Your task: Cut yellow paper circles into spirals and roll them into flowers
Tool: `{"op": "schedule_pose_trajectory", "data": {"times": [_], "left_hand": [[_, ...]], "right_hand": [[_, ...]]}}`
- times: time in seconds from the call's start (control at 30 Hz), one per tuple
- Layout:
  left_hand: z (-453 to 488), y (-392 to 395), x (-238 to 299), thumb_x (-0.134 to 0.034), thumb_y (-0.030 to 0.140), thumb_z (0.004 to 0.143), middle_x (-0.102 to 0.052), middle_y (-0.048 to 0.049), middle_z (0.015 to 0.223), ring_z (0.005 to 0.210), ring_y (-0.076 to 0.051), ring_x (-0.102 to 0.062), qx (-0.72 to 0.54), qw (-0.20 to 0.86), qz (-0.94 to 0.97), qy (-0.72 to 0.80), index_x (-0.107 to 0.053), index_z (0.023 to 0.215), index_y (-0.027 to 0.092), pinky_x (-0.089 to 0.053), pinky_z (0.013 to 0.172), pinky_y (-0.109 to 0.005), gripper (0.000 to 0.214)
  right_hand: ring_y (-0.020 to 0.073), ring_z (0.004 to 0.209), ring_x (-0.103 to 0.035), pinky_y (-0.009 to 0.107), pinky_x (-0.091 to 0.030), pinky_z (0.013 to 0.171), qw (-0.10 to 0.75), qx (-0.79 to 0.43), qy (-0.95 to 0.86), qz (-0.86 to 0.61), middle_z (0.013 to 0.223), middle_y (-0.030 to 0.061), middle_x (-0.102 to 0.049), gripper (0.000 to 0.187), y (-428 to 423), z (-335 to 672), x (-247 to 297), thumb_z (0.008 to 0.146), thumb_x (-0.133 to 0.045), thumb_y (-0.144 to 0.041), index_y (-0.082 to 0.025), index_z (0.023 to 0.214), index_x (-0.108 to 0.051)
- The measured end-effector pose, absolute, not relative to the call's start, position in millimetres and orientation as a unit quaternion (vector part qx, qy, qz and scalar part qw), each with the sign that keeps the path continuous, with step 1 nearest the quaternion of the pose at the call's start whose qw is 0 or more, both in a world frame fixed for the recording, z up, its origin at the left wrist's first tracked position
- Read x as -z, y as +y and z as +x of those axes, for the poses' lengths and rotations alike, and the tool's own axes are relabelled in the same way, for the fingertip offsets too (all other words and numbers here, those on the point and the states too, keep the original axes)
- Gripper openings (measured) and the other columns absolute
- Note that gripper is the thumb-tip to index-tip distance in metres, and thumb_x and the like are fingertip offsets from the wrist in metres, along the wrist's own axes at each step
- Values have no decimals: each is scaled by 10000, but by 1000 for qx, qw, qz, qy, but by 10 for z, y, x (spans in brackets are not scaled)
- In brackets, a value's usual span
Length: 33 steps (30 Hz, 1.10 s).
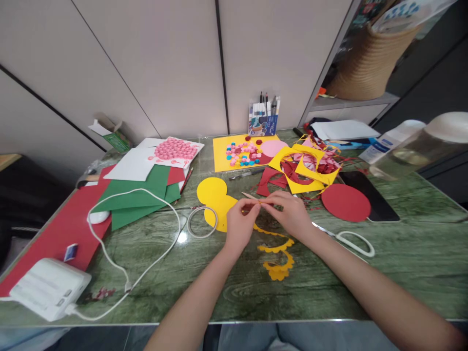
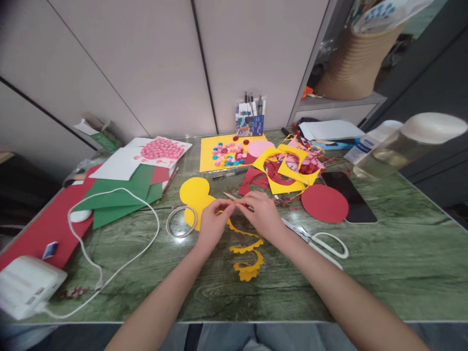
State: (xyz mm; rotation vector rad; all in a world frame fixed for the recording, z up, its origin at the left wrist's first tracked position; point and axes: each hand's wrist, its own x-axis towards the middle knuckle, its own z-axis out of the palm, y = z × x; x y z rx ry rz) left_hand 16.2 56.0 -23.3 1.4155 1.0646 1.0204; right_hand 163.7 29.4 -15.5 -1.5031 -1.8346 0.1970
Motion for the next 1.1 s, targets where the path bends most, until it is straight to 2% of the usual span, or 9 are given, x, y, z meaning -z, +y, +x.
{"op": "schedule_pose_trajectory", "data": {"times": [0.33,1.1], "left_hand": [[181,586,268,-565,202,777,-659,-40,777,727,-148,-601,-421,488,610,461,-622,786,139,-466,685,-251,85],[186,554,276,-572,202,781,-687,-38,772,712,-152,-624,-425,449,636,461,-658,797,154,-477,673,-251,100]], "right_hand": [[210,777,-635,320,-495,704,366,-78,-733,-568,828,61,-695,165,290,1614,175,838,-577,-132,-186,900,-720],[213,735,-624,335,-477,684,371,-13,-737,-565,759,62,-676,166,319,1636,274,874,-550,-200,-192,828,-710]]}}
